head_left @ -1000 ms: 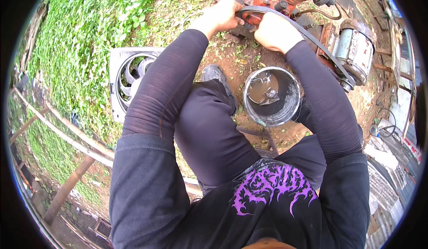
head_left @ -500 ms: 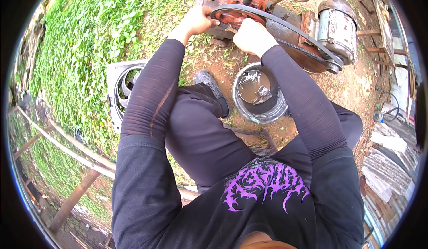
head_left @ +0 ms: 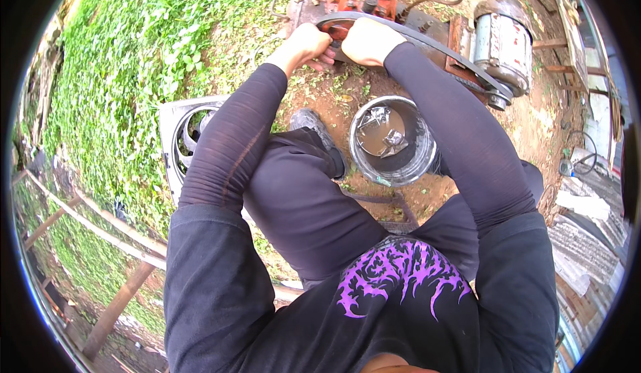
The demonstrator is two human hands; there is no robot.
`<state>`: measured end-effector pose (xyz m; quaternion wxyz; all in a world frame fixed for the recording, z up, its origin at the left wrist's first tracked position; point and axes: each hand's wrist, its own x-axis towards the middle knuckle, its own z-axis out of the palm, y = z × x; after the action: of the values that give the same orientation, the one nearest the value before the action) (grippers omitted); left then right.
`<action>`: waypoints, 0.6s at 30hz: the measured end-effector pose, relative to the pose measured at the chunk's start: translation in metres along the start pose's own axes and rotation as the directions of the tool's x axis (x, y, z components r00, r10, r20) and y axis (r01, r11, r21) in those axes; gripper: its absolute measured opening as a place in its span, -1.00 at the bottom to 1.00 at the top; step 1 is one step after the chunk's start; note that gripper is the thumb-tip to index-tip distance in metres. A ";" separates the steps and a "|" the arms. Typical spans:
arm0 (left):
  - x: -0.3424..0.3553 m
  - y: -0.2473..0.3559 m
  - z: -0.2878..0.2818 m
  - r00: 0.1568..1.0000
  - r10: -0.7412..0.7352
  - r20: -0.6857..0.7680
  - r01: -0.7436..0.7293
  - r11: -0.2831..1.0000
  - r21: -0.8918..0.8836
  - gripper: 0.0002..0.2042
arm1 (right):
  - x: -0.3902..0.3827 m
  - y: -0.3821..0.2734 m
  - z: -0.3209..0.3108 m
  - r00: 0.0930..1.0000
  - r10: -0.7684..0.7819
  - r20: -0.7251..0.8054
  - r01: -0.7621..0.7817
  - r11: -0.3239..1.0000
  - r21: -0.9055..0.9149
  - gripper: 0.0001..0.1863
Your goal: The person removes a belt from a motor assembly, dips the belt into a bucket of liquid, and then uses a wrench to loosen a bolt on the motor housing.
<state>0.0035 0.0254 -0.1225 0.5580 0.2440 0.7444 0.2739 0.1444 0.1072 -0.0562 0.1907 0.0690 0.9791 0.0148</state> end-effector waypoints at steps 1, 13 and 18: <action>-0.002 -0.001 -0.001 1.000 0.014 -0.012 -0.014 0.999 0.029 -0.67 | -0.003 -0.004 0.000 0.997 0.055 -0.049 -0.050 0.994 0.096 -0.74; 0.005 -0.014 -0.008 0.995 0.099 -0.019 -0.099 0.995 -0.006 -0.65 | -0.013 0.011 -0.019 0.925 -0.202 -0.321 0.127 0.962 -0.240 -0.84; 0.006 -0.016 -0.013 0.995 0.095 0.003 -0.095 0.995 0.025 -0.67 | -0.009 0.016 -0.026 0.927 -0.293 -0.232 0.230 0.936 -0.265 -0.84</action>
<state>-0.0118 0.0157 -0.1347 0.5417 0.2864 0.7349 0.2904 0.1449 0.1218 -0.0277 0.0636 -0.0886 0.9876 0.1129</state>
